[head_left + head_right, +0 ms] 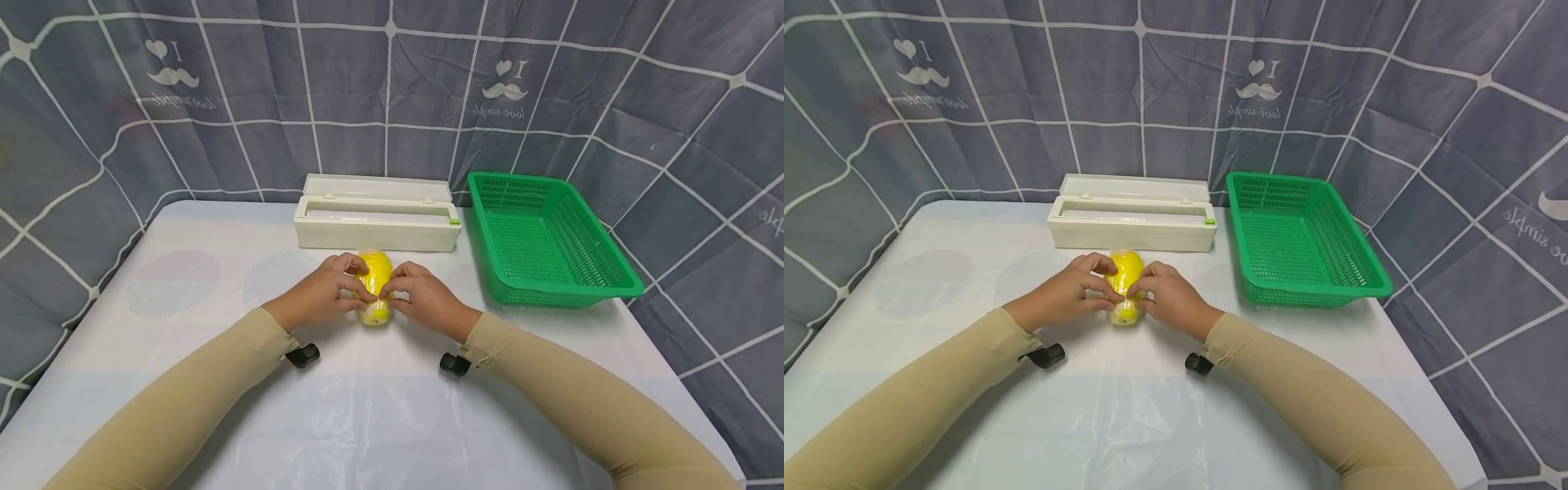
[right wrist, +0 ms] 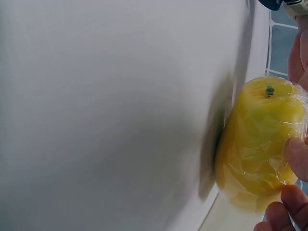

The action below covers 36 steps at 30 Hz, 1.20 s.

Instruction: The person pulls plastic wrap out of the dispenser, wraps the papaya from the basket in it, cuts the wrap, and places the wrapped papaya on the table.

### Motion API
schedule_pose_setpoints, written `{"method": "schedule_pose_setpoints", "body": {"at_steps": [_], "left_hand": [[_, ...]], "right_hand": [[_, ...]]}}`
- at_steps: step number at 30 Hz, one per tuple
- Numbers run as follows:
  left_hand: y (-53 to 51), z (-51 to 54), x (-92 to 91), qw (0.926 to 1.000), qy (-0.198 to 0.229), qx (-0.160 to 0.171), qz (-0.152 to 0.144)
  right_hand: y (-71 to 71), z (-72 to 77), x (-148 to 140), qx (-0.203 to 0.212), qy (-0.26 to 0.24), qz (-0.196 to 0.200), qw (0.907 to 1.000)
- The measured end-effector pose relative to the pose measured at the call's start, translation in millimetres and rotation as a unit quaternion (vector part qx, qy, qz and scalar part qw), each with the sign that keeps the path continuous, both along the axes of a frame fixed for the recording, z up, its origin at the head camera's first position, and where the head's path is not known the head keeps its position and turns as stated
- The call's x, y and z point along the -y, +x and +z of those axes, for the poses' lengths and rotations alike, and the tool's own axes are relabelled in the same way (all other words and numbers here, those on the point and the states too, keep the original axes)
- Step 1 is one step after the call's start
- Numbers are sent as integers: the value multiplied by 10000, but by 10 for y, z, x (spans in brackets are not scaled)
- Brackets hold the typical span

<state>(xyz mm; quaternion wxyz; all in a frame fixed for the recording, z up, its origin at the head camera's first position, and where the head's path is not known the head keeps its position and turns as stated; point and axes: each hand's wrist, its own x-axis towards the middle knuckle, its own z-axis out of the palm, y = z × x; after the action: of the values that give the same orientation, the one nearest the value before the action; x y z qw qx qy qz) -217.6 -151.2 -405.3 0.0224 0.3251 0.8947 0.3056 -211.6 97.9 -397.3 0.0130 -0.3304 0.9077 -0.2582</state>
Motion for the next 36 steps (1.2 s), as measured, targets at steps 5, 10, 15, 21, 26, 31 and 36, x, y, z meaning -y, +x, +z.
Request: {"method": "schedule_pose_setpoints", "body": {"at_steps": [5, 10, 15, 21, 26, 31, 36], "left_hand": [[10, -10, -34, 9999, 112, -12, 60], [20, 0, -52, 9999, 45, -141, 40], [26, -1, -53, 9999, 49, -89, 1], [13, -27, -70, 9999, 112, -61, 11], [31, -34, -98, 9998, 10, -172, 89], [47, -21, -99, 9996, -66, -244, 157], [39, 21, -108, 9994, -1, -193, 301]], "right_hand": [[-10, -3, -11, 47, -49, 12, 10000], [-12, -19, -12, 13, 48, 59, 10000], [-5, -28, -38, 127, 11, 11, 9999], [-16, -36, -30, 447, -232, -54, 9987], [-9, -34, -17, 600, -256, -121, 9978], [-14, -41, -17, 706, -394, -114, 9967], [-33, -21, -28, 723, -347, -117, 9967]]}}
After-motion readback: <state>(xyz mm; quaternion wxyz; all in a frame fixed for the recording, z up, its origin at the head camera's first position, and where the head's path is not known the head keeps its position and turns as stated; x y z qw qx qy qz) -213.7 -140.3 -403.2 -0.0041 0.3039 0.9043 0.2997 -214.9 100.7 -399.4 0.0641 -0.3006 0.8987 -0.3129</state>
